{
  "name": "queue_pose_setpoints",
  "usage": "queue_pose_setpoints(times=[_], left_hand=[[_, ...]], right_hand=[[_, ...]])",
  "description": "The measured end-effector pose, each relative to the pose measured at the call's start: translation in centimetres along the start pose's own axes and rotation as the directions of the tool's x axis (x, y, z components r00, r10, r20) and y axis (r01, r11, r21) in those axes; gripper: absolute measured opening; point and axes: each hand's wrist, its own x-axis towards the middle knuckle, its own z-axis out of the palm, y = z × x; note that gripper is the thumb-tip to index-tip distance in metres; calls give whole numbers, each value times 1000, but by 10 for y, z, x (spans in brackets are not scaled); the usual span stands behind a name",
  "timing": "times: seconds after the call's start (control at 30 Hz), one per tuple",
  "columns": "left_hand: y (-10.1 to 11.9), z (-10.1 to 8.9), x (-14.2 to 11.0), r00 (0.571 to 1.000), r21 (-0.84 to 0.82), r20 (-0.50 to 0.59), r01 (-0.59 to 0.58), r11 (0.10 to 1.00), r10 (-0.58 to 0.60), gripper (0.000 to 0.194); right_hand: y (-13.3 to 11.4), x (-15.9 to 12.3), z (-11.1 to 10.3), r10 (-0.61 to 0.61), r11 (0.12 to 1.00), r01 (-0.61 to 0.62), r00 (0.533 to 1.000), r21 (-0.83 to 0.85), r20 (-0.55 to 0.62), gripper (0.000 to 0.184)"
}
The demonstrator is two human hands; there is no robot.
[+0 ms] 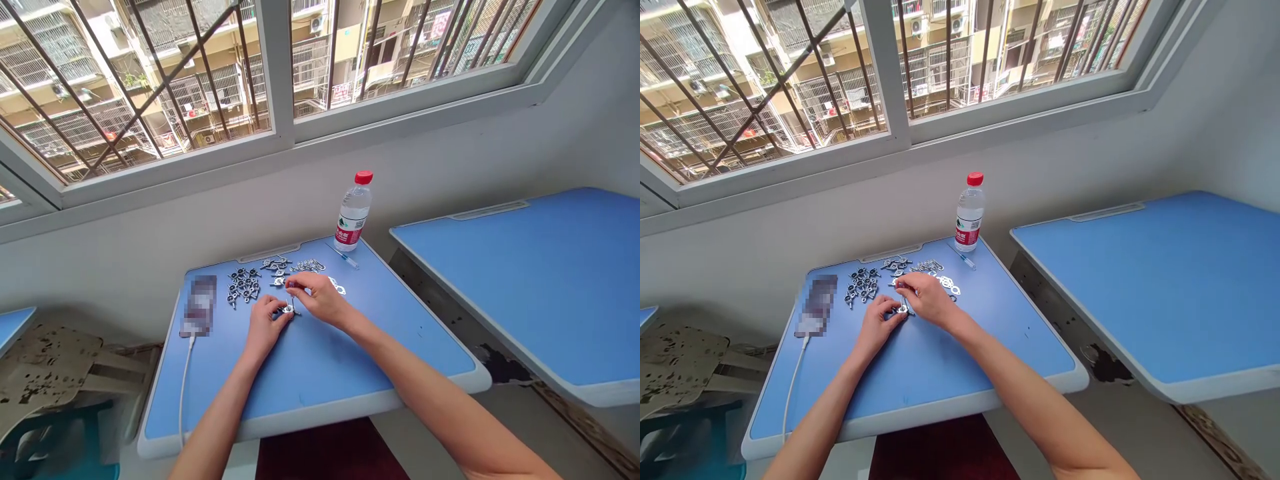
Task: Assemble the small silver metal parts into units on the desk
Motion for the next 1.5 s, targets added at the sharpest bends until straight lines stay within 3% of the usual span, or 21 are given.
queue_pose_setpoints(times=[0.23, 0.47, 0.6, 0.9, 1.3, 1.5], left_hand=[[0, 1, -1, 1000, 3, -18, 0, 1000, 0, 12], [0, 2, 0, 999, 11, -43, -16, 1000, 17, 9], [1, 2, -1, 999, 16, -45, -11, 1000, 12, 9], [3, 0, -1, 1000, 8, -23, 0, 1000, 0, 9], [5, -1, -2, 1000, 20, -22, 10, 1000, -10, 11], [5, -2, -1, 1000, 32, -15, 12, 999, -11, 9]], right_hand=[[2, -1, 4, 44, 996, -48, 998, -72, -53, 11], [5, -6, 6, -146, 982, 149, 989, -119, 36, 22], [5, -5, -1, -165, 973, 179, 981, -146, 103, 29], [8, -2, -3, 2, 1000, -3, 1000, 14, 18, 24], [2, 1, 0, -9, 997, 4, 998, -79, -57, 15], [5, 0, -1, 49, 992, -55, 997, -116, -59, 16]])
